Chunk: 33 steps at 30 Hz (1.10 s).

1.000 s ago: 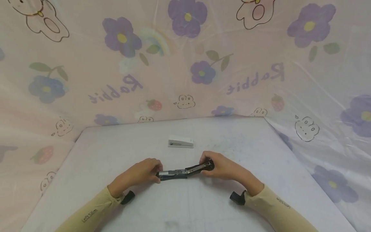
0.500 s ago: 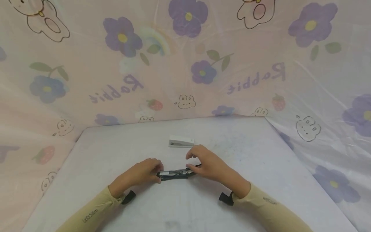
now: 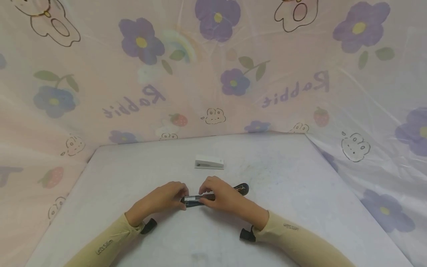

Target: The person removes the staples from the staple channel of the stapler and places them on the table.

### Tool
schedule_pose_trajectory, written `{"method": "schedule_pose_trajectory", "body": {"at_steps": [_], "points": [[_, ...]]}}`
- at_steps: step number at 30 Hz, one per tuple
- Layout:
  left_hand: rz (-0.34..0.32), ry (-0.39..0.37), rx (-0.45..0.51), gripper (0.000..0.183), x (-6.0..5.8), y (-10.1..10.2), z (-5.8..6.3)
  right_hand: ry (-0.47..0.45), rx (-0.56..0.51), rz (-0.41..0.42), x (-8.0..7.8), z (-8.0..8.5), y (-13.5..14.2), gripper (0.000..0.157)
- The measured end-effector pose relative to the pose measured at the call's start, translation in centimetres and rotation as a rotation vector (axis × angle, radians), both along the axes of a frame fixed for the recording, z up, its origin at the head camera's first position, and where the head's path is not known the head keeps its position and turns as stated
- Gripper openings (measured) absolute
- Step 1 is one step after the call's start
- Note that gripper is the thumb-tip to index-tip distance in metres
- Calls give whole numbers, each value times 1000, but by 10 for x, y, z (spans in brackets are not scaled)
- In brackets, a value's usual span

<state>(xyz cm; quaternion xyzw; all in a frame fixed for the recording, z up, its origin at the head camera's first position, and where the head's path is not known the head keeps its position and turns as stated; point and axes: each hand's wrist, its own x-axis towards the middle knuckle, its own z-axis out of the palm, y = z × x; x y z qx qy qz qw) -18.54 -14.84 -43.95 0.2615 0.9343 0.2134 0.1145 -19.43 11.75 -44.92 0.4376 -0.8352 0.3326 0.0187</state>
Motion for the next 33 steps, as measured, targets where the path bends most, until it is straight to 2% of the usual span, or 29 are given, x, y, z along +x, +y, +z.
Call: {"method": "schedule_pose_trajectory", "body": {"at_steps": [8, 18, 25, 33], "points": [[-11, 5, -6, 34, -2, 1, 4, -13, 43, -63, 1, 0, -12, 14], [2, -7, -8, 34, -1, 2, 4, -45, 92, -63, 1, -4, -14, 6], [1, -5, -2, 34, 2, 1, 3, -48, 143, -63, 5, -5, -15, 9], [-9, -7, 2, 34, 2, 1, 3, -57, 141, -59, 8, -3, -15, 16]]}}
